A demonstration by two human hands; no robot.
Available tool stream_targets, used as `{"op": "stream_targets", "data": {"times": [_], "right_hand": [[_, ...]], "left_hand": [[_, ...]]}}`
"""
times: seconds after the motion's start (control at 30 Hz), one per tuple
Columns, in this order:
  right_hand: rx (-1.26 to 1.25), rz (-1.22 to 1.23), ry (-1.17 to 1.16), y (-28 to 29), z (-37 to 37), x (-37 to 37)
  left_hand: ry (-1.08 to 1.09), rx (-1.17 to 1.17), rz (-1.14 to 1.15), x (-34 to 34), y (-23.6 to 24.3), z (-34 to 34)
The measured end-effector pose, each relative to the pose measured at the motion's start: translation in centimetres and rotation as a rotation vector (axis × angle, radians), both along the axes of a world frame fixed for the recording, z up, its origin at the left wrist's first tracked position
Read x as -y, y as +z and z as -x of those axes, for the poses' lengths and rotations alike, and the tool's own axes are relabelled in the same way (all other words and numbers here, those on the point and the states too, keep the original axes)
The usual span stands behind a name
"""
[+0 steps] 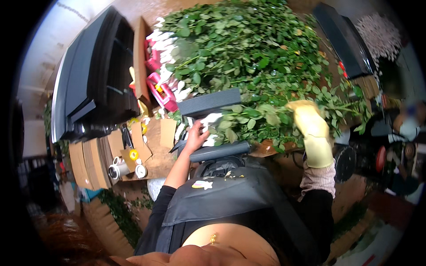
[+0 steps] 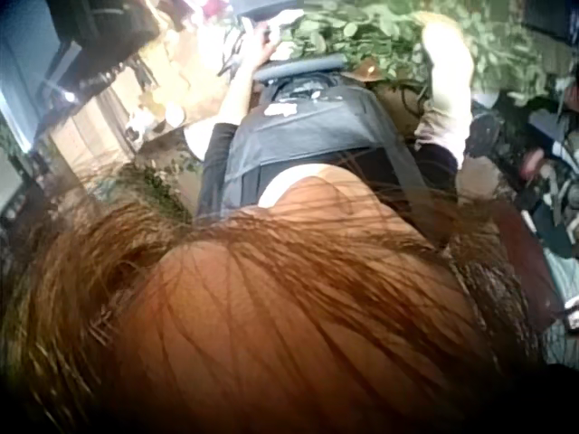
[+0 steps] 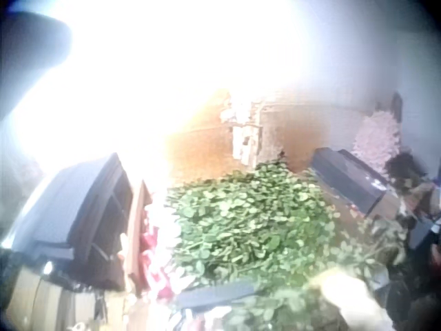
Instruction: The person arranges white flower buds and green leaves into a black rectangular tray. They place the buds in a row, add leaves around them, and then close the tray. The person repeats this process with multiple trays.
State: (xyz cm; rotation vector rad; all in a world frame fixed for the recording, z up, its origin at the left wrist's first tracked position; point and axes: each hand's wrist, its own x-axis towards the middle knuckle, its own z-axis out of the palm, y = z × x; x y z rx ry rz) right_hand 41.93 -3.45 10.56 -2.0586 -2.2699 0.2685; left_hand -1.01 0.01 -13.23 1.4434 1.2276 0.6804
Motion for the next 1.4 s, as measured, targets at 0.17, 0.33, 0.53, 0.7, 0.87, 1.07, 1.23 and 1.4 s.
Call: {"op": "stream_targets", "data": {"times": [0.17,0.33,0.53,0.7,0.87,1.07,1.23,1.4], "right_hand": [[-0.045,-0.109,0.055,3.6,-2.6,0.2],[-0.013,0.055,-0.017,3.3,-4.0,0.3],[-0.109,-0.059,-0.133,-1.0,-12.1,-1.0],[-0.045,-0.294,-0.143,2.2,-14.4,0.1],[-0.108,-0.116,0.191,5.4,-5.0,-1.8],[0.061,0.345,0.127,-5.9,2.4,-5.8],[0.474,0.669,0.097,-12.2,5.0,-7.3],[0.680,0.509,0.128,-3.8,7.6,-4.5]], "left_hand": [[-0.007,-0.062,-0.128,0.3,3.2,-0.9],[-0.023,-0.035,-0.127,0.0,2.7,-0.9],[-0.031,0.034,-0.115,0.1,2.0,-0.9],[-0.022,0.010,-0.058,0.1,2.1,-0.9],[-0.013,0.068,-0.042,0.2,1.2,-0.3],[0.002,0.002,0.087,0.1,1.2,-0.7],[-0.002,-0.116,-0.106,0.4,0.8,-0.4],[-0.044,-0.175,-0.202,0.3,0.9,-0.6]]}}
